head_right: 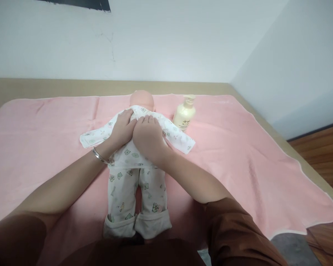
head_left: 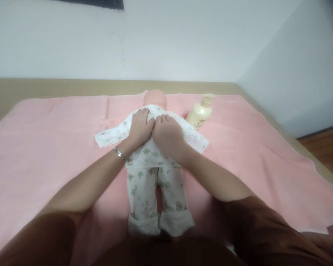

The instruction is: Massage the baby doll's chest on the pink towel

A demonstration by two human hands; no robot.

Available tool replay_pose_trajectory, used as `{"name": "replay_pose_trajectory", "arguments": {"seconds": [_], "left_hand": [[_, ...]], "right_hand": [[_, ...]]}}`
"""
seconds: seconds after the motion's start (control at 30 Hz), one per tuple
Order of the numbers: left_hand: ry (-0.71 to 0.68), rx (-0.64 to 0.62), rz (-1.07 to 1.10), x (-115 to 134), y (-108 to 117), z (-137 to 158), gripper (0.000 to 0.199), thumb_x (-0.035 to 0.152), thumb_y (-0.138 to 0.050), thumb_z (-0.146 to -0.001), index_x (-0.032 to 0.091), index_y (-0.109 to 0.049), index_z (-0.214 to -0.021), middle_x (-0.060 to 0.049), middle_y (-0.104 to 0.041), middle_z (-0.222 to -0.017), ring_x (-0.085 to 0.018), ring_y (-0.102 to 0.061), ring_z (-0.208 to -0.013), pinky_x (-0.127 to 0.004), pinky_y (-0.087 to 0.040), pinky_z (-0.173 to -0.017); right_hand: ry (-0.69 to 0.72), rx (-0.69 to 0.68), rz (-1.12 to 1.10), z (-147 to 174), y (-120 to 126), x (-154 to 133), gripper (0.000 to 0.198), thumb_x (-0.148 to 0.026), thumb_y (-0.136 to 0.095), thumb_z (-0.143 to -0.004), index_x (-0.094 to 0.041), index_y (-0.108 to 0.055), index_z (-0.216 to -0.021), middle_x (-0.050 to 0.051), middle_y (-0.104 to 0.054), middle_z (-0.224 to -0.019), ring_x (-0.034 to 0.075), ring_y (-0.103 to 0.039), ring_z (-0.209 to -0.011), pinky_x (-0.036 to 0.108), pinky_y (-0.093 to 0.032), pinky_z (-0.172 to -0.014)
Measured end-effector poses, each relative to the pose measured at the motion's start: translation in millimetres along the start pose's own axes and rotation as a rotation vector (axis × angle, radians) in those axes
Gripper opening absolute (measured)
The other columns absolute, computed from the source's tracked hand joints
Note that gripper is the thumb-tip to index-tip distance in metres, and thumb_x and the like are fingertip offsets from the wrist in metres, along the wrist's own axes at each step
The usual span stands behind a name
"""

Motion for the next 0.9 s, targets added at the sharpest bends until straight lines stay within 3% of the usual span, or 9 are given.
{"name": "replay_pose_trajectory", "arguments": {"seconds": [0.17, 0.27, 0.37, 0.5, 0.67, 0.8, 0.9], "left_hand": [[0.044, 0.009, 0.021, -5, -1, 1, 0.039, 0.026, -0.037, -0.086, 0.018, -0.059, -0.117, -0.012, -0.065, -0.124, -0.029, -0.055, -0.122, -0.048, -0.041, -0.114], [0.059, 0.018, 0.051, -7, -2, 3, 0.047, 0.028, -0.036, -0.088, 0.016, -0.058, -0.128, -0.013, -0.061, -0.137, -0.029, -0.052, -0.131, -0.047, -0.038, -0.119], [0.058, 0.037, 0.089, -10, -2, 2, 0.049, 0.029, -0.036, -0.088, 0.015, -0.059, -0.129, -0.012, -0.06, -0.14, -0.028, -0.05, -0.134, -0.048, -0.036, -0.121], [0.048, 0.059, 0.113, -11, -1, 3, 0.048, 0.03, -0.037, -0.089, 0.014, -0.06, -0.129, -0.012, -0.062, -0.138, -0.027, -0.052, -0.132, -0.046, -0.036, -0.121], [0.081, 0.087, 0.179, -13, 2, 7, 0.048, 0.03, -0.041, -0.089, 0.015, -0.06, -0.13, -0.012, -0.061, -0.139, -0.028, -0.053, -0.132, -0.046, -0.038, -0.12], [0.101, 0.115, 0.258, -16, 3, 9, 0.043, 0.03, -0.043, -0.088, 0.02, -0.063, -0.126, -0.009, -0.063, -0.138, -0.028, -0.053, -0.131, -0.048, -0.04, -0.118], [0.102, 0.14, 0.309, -18, 3, 9, 0.042, 0.03, -0.043, -0.089, 0.019, -0.064, -0.123, -0.009, -0.064, -0.136, -0.028, -0.054, -0.13, -0.048, -0.04, -0.118]], "right_hand": [[0.057, -0.049, -0.029, -1, -2, -6, 0.046, -0.007, -0.029, -0.094, 0.005, -0.06, -0.126, 0.026, -0.063, -0.128, 0.035, -0.056, -0.125, 0.045, -0.039, -0.112], [-0.03, -0.022, -0.179, -15, -8, 14, 0.05, -0.017, -0.027, -0.1, 0.002, -0.05, -0.14, 0.024, -0.052, -0.147, 0.033, -0.045, -0.14, 0.048, -0.034, -0.119], [-0.118, -0.012, -0.305, -26, -23, 32, 0.056, -0.026, -0.026, -0.103, 0.002, -0.037, -0.151, 0.023, -0.037, -0.159, 0.033, -0.031, -0.151, 0.053, -0.027, -0.124], [-0.102, 0.013, -0.371, -29, -31, 38, 0.058, -0.029, -0.029, -0.102, 0.0, -0.035, -0.152, 0.023, -0.032, -0.162, 0.033, -0.026, -0.154, 0.055, -0.021, -0.126], [-0.102, 0.103, -0.486, -18, -4, 41, 0.058, -0.027, -0.037, -0.097, -0.005, -0.039, -0.15, 0.02, -0.034, -0.162, 0.032, -0.034, -0.151, 0.052, -0.031, -0.124], [-0.126, 0.319, -0.535, -5, 32, 40, 0.063, -0.018, -0.034, -0.093, -0.017, -0.03, -0.156, 0.009, -0.022, -0.168, 0.026, -0.022, -0.156, 0.049, -0.034, -0.123], [-0.106, 0.285, -0.474, -8, 20, 32, 0.062, -0.016, -0.037, -0.092, -0.012, -0.035, -0.154, 0.013, -0.023, -0.168, 0.027, -0.022, -0.156, 0.048, -0.029, -0.126]]}}
Point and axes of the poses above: each hand's wrist, its own z-axis away from the middle knuckle, its own y-axis out of the back of the hand, x = y × z, the point moved 9 cm from there along -z, towards the middle knuckle
